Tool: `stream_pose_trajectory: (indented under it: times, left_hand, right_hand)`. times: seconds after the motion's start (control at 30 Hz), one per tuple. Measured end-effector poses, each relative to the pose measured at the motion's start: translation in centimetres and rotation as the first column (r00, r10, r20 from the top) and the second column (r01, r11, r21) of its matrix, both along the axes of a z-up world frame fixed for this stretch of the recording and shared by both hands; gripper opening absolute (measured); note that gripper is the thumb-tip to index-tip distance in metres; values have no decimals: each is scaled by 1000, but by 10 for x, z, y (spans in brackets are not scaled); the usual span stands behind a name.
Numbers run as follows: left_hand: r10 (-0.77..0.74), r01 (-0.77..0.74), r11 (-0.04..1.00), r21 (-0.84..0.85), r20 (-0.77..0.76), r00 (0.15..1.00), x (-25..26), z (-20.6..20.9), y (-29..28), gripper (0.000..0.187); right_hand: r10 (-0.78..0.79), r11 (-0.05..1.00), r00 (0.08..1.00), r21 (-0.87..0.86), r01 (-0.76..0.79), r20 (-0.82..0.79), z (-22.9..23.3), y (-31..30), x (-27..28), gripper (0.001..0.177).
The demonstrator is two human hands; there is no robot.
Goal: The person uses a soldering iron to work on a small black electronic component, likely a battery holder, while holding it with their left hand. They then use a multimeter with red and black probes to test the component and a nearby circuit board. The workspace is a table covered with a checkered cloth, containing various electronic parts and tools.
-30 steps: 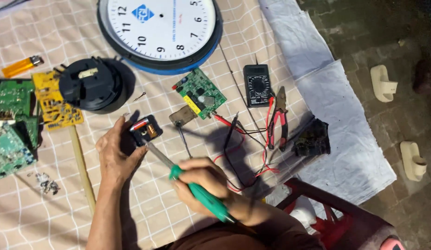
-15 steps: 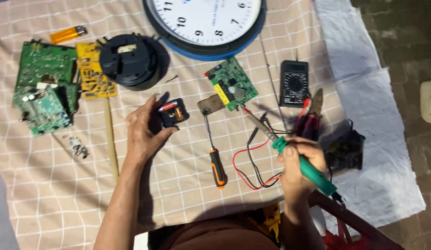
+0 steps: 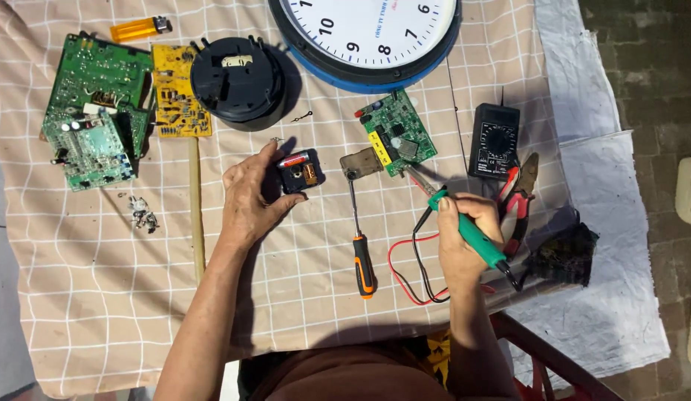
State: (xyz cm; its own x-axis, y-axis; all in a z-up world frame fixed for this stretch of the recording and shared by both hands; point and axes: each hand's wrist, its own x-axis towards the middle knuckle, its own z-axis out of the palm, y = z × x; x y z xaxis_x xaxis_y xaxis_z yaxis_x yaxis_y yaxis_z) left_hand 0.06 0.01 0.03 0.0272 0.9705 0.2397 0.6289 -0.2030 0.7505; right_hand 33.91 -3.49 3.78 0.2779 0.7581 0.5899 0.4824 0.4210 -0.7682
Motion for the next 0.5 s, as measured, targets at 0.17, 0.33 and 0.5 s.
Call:
stream_pose_trajectory:
  times: [0.17,0.33,0.5]
  left_hand:
    - [4,-4,1000,-13,3,1000,-1,-1,0,106]
    - [-7,7,1000,8,-2,1000,-2,-1,-1,105]
    - [-18,18,999,32,-6,1000,-2,-6,0,107]
  right_hand:
    - [-5,1000,1000,-11,5,28,1,4,0,16]
    - [5,1000,999,-25,-4,32,0,4,1,16]
    - [-1,1000,997,-25,3,81,2,3,3,16]
